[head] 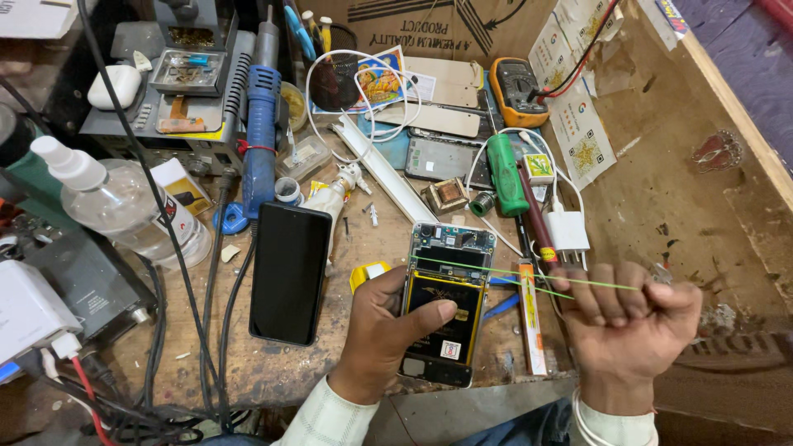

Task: The person secures a smartphone battery with rubber bands, handles a new LCD screen package, and uses a screwdriver to manipulate internal components of the phone. They also connect a power bank to the device.

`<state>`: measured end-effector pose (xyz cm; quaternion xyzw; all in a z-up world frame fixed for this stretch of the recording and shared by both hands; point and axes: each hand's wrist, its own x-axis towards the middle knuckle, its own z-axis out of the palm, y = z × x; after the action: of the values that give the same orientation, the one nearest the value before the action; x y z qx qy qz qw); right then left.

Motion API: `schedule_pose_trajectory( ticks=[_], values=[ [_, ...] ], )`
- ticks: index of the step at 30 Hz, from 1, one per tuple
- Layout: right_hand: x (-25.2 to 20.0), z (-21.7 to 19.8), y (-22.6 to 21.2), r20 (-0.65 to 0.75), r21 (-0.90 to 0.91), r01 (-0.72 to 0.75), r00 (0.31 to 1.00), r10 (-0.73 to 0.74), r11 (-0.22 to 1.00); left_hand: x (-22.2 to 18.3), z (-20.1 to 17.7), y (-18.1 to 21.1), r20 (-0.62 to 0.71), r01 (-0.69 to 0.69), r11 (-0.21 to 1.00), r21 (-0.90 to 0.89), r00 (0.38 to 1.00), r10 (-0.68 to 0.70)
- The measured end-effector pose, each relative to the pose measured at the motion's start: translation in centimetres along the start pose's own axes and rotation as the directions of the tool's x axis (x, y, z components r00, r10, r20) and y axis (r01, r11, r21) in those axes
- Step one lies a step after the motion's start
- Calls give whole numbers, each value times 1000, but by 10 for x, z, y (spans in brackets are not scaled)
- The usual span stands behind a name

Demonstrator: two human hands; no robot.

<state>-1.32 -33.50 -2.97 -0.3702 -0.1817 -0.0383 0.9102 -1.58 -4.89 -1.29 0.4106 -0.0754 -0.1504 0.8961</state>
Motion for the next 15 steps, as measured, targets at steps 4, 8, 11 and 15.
schedule_pose_trajectory(
  ticks=[4, 8, 11, 15],
  values=[
    [2, 3, 6, -214, 701, 105, 974, 68, 705, 1, 6, -15, -42, -78, 997, 22, 996, 79],
    [9, 24, 26, -483, 382, 254, 875, -43, 889, 1, 7, -27, 4, -104, 989, 109, 995, 104],
    [10, 45, 37, -384, 213, 141, 922, -50, 967, 0, 3, -27, 51, -122, 969, 216, 992, 113],
    [18, 60, 23, 6, -58, -77, 997, 77, 995, 4, -12, -11, 138, 42, 946, 321, 986, -90]
  ],
)
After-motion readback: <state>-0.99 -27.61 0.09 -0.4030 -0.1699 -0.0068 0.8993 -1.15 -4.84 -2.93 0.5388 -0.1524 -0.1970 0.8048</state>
